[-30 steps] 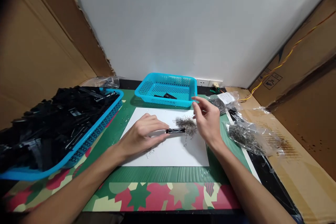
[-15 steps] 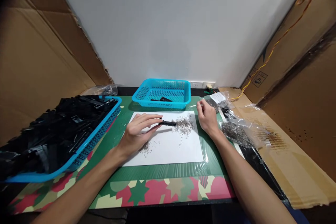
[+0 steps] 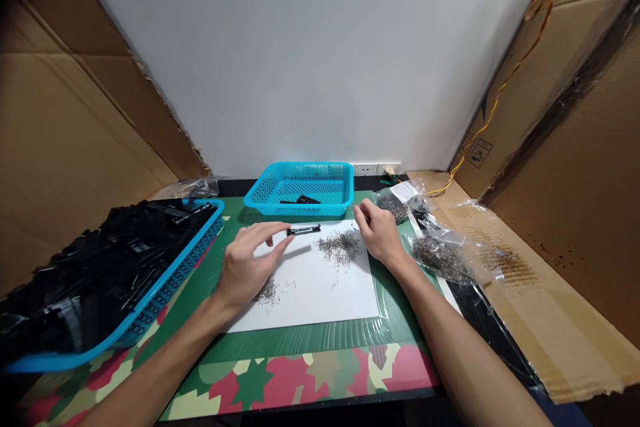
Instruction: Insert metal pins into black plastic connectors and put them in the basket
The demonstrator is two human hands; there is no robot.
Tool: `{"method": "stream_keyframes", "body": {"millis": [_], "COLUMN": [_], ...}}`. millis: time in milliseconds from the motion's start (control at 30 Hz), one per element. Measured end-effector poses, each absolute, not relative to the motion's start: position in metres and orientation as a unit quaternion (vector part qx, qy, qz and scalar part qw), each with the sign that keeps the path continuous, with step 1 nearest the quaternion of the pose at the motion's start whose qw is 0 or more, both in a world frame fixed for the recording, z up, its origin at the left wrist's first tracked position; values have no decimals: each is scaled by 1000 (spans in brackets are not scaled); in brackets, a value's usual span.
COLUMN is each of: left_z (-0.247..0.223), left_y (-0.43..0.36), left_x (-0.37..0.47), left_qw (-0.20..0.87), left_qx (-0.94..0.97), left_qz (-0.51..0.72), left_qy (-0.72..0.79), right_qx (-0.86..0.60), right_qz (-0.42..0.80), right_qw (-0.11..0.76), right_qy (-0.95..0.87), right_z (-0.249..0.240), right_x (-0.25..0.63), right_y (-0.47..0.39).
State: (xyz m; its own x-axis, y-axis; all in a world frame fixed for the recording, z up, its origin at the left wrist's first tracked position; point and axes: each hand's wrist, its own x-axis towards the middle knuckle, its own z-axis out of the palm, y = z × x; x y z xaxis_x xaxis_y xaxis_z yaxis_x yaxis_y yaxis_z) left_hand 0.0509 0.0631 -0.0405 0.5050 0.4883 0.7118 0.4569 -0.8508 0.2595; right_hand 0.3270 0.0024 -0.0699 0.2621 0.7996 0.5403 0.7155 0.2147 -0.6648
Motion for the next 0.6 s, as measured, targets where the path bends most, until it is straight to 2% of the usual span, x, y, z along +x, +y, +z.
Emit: {"method": "stream_keyframes", "body": {"millis": [100, 200, 433, 600], "left_z": [-30, -21, -22, -7], "left_y": [76, 100, 144, 131], "left_x": [55, 61, 89, 90], "left_qw": [29, 37, 62, 93], "left_qx": [811, 774, 797, 779], "left_qz": [436, 451, 455, 494], "left_qy": [388, 443, 393, 375], "right_qx": [-629, -631, -634, -641], "right_qz": [32, 22, 8, -10], "right_qw": [479, 470, 479, 518], "right_qy": [-612, -617, -607, -567], "right_z": [-71, -71, -71, -56], "right_x": [329, 330, 327, 336], "right_y": [3, 3, 2, 2]}}
